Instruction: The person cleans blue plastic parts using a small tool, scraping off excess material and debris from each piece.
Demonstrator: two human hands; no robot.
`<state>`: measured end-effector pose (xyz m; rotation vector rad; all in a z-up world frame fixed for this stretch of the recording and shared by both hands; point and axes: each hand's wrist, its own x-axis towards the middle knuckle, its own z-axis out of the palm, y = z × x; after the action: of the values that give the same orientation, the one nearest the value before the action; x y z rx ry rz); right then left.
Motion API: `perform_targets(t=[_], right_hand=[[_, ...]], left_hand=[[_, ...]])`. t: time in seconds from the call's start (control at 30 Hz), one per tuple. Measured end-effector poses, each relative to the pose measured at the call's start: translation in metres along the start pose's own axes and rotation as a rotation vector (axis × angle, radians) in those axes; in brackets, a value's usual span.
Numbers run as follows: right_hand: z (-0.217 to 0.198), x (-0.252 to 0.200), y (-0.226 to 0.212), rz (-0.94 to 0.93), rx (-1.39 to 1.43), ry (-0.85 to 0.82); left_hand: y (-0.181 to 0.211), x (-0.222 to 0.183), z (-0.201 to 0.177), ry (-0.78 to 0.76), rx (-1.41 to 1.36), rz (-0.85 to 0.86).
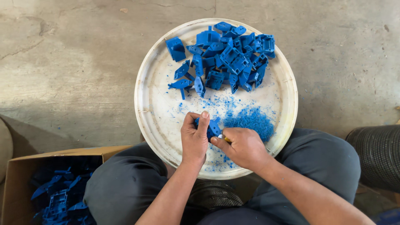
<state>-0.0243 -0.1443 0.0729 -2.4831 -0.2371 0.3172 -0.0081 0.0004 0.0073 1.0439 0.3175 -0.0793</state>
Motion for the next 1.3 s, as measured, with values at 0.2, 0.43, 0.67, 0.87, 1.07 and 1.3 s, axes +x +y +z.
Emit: perform_targets(t=[0.2, 0.43, 0.67, 0.87, 1.07, 1.3], right_hand=[[-0.007, 0.001, 0.007, 0.069, 0.385, 0.074], [0.006, 0.001, 0.019, 0.015, 0.403, 0.174], [0.007, 0.001, 0.019, -0.052, 0.384, 0.196], [0.009, -0.005, 0.018, -0.075, 0.373, 0.171], [0.013, -0.012, 0.018, -0.109, 0.424, 0.121], [0.008, -0.011, 0.018, 0.016, 0.540, -0.019]], left_hand=[[0.006, 0.004, 0.001, 0.009, -0.035, -0.124], [0.001, 0.001, -0.001, -0.147, -0.046, -0.134], [-0.002, 0.000, -0.001, -0.182, -0.066, -0.129], [-0.001, 0.002, 0.000, -0.149, -0.060, -0.104], [0.002, 0.005, 0.000, -0.135, -0.106, -0.064], [0.006, 0.009, 0.000, -0.039, -0.108, -0.107]])
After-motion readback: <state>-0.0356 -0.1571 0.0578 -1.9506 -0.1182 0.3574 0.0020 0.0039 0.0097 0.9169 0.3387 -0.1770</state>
